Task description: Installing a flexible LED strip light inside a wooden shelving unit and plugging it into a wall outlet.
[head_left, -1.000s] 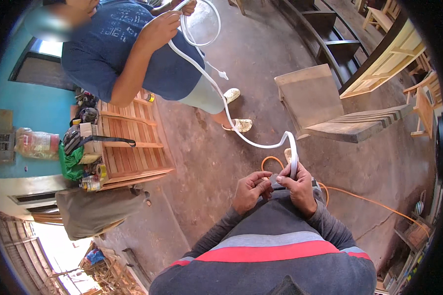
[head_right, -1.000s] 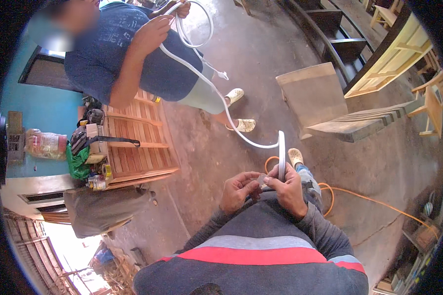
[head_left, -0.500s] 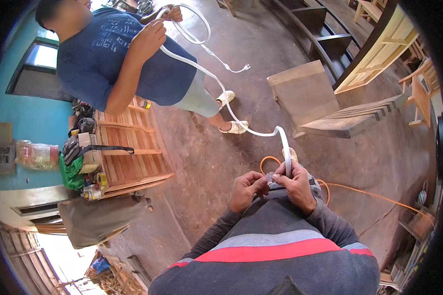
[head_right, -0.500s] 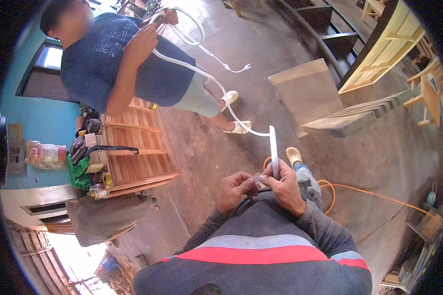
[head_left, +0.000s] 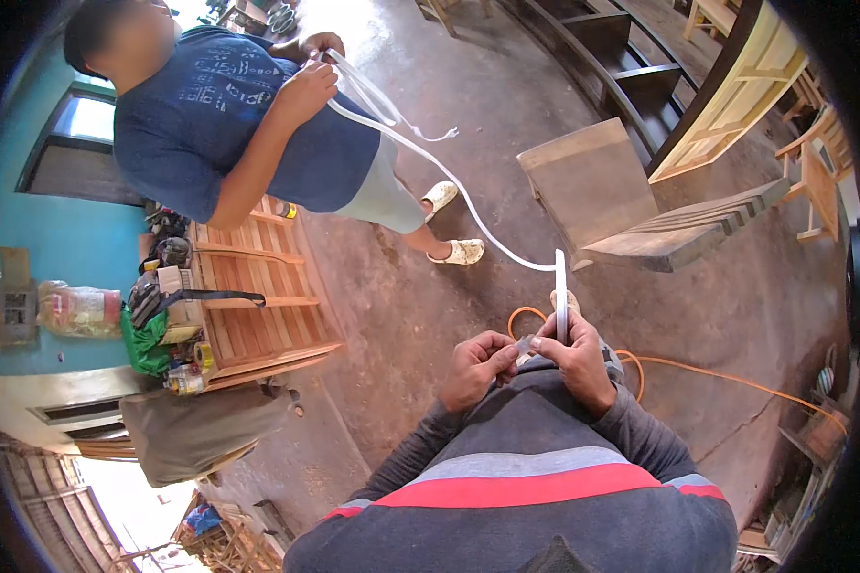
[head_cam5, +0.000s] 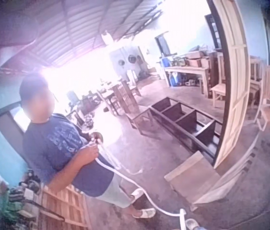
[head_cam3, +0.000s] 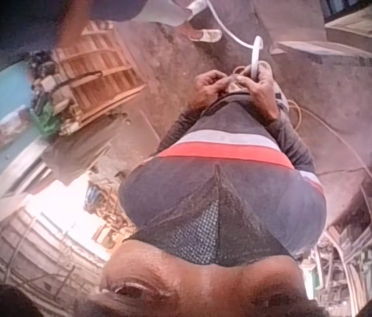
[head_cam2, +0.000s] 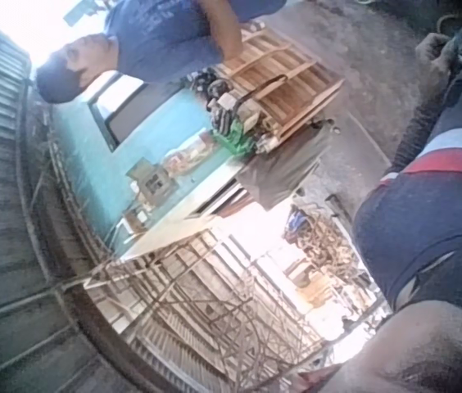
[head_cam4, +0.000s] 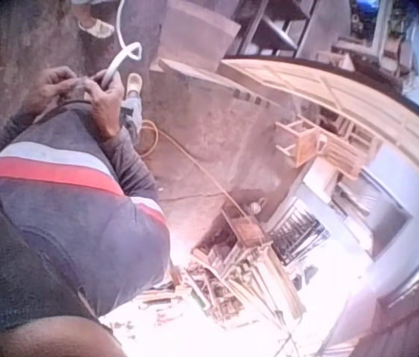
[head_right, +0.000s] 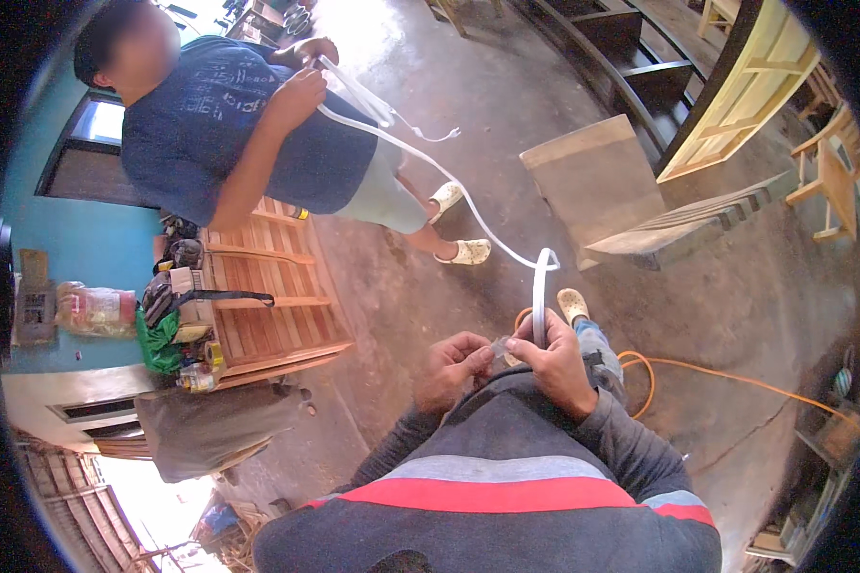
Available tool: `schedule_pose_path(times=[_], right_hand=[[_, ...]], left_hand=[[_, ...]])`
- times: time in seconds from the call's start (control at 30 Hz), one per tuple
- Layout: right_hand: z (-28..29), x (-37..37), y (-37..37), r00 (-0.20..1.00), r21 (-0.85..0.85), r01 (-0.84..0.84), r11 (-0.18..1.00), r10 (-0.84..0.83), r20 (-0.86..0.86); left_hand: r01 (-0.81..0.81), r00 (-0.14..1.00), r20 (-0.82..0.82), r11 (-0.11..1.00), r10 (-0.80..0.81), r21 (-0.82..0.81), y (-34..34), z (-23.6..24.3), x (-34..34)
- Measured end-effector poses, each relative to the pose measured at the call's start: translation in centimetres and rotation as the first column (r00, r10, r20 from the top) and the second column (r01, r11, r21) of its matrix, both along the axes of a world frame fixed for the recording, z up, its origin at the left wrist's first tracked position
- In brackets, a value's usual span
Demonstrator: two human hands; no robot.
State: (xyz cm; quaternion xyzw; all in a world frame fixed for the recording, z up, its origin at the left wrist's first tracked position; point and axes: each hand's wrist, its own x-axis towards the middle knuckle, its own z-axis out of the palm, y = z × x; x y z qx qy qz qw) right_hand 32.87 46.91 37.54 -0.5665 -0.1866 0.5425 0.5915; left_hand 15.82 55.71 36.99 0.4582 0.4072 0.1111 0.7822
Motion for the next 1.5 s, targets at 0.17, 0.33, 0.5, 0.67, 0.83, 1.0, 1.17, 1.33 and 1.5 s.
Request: schedule_pose_path(times=[0.17, 0.33, 0.5, 0.67, 0.83, 1.0, 1.17, 1.33, 1.5], right_hand=[[0.3, 0.1, 0.2, 1.000, -0.001, -0.027, 1.000, 0.027, -0.002], [0.0, 0.3, 0.6, 0.998, 0.021, -0.057, 0.998, 0.057, 0.000], [0.3, 0.8, 1.0, 0.996, 0.061, -0.083, 0.995, 0.084, -0.011], [-0.4, 2.2, 1.0, 0.992, 0.071, -0.121, 0.990, 0.123, -0.013], [-0.4, 3.5, 1.3, 0.976, 0.091, -0.210, 0.973, 0.203, 0.077], [-1.5, 4.7, 1.6, 0.973, 0.101, -0.229, 0.968, 0.230, 0.004], [-1.1, 6.3, 2.6, 0.974, 0.098, -0.227, 0.969, 0.228, -0.002], [-1.8, 7.8, 3.4, 0.952, 0.075, -0.306, 0.949, 0.306, 0.009], [-1.4, 8.7, 3.5, 0.913, 0.004, -0.379, 0.925, 0.374, 0.162]], left_hand=[[-0.016, 1.000, 0.024, 1.000, 0.016, -0.017, -0.1, 0.2, 0.6], [-0.019, 0.998, 0.061, 1.000, 0.019, 0.000, 0.1, 0.0, 0.6], [0.007, 1.000, -0.010, 1.000, -0.007, 0.027, 0.0, -0.4, 0.7], [-0.040, 0.999, 0.005, 0.994, 0.039, 0.100, -0.7, -0.6, 1.7], [-0.180, 0.984, -0.004, 0.983, 0.180, 0.043, -1.0, 0.1, 3.3], [-0.249, 0.968, 0.056, 0.967, 0.246, 0.056, -1.3, -0.9, 4.5], [-0.270, 0.954, 0.136, 0.963, 0.266, 0.011, -1.1, -1.6, 5.0], [-0.321, 0.937, 0.149, 0.947, 0.314, 0.019, -1.4, -1.4, 6.0], [-0.331, 0.942, 0.090, 0.938, 0.323, 0.100, -2.4, -1.3, 6.9]])
